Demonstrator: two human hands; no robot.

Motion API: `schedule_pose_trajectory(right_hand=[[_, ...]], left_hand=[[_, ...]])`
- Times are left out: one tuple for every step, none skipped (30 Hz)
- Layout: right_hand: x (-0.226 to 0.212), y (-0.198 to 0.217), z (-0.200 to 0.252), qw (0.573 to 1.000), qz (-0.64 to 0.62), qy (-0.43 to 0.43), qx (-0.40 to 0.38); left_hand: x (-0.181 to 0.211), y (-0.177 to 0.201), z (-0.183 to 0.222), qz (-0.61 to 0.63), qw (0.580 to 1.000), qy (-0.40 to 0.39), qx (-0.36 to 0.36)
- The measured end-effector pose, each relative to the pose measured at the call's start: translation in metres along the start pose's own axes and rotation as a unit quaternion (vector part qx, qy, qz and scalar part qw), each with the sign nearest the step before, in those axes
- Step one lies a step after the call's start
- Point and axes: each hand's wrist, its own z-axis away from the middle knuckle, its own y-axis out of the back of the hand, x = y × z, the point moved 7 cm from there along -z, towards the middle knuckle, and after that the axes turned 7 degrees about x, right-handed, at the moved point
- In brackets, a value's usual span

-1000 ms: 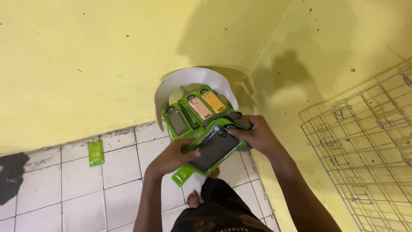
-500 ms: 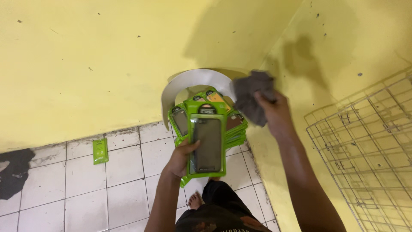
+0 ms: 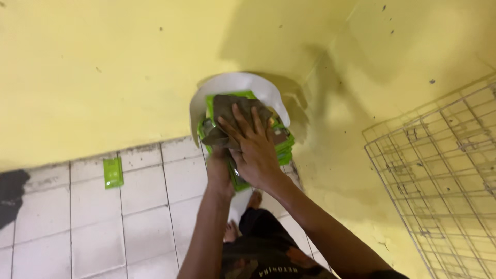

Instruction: The person repeatedly picks up packaged phone cases from a white plastic stool, wipes each package with a cloth, and hangs them on a wall-mounted wire grid display. The person handles multiple cases one at a time, moving between the stool and the display throughout the clip.

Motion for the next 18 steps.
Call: schedule_pose_trajectory(right_hand=[[-0.003,-0.004,0.008,1.000,-0.004,-0.006,-0.018],[-0.007,-0.006,0.008,1.000,-0.020,-0.001,-0.021],[-0.013,-0.006,0.011,0.999,-0.035,0.005,-0.024],[-0.019,-0.007,0.017,0.998,-0.054,0.005,-0.031],[-0.025,-0.007,0.023,0.998,-0.055,0.021,-0.029],[-0.030,-0.007,0.031,0.997,-0.056,0.035,-0.030],[-0.035,-0.007,0.035,0.997,-0.057,0.048,-0.030],[-0.034,-0.006,0.036,0.996,-0.068,0.050,-0.032],[-0.033,-0.005,0.036,0.995,-0.078,0.052,-0.034],[-0.034,-0.005,0.038,0.994,-0.092,0.052,-0.038],[-0.031,-0.006,0.040,0.994,-0.088,0.036,-0.051],[-0.026,-0.008,0.041,0.994,-0.083,0.020,-0.062],[-0.020,-0.011,0.042,0.994,-0.078,0.003,-0.073],[-0.016,-0.012,0.046,0.996,-0.059,0.022,-0.067],[-0.010,-0.015,0.051,0.996,-0.041,0.042,-0.062],[-0.002,-0.020,0.058,0.996,-0.025,0.061,-0.056],[0.016,-0.029,0.063,0.996,-0.054,0.027,-0.070],[0.039,-0.042,0.066,0.993,-0.084,-0.006,-0.087]], left_hand=[[0.004,0.006,-0.001,0.011,1.000,-0.003,0.012],[0.012,0.004,-0.006,0.033,0.999,-0.003,-0.012],[0.020,0.001,-0.011,0.054,0.998,-0.004,-0.037],[0.025,0.003,-0.010,0.074,0.996,-0.001,-0.056],[0.028,0.006,-0.014,0.080,0.996,0.016,-0.046],[0.029,0.010,-0.018,0.087,0.995,0.035,-0.034],[0.028,0.015,-0.021,0.093,0.994,0.055,-0.022],[0.029,0.017,-0.025,0.095,0.994,0.056,-0.012],[0.028,0.018,-0.031,0.097,0.994,0.057,-0.003],[0.029,0.022,-0.033,0.097,0.993,0.059,0.010],[0.030,0.024,-0.037,0.087,0.995,0.050,0.016],[0.032,0.026,-0.042,0.075,0.996,0.042,0.019],[0.034,0.027,-0.048,0.064,0.997,0.034,0.023],[0.037,0.032,-0.054,0.062,0.997,0.023,0.040],[0.041,0.037,-0.061,0.060,0.996,0.013,0.058],[0.046,0.044,-0.067,0.056,0.995,0.002,0.076],[0.057,0.050,-0.071,0.015,0.995,-0.051,0.080],[0.069,0.057,-0.075,-0.026,0.991,-0.104,0.086]])
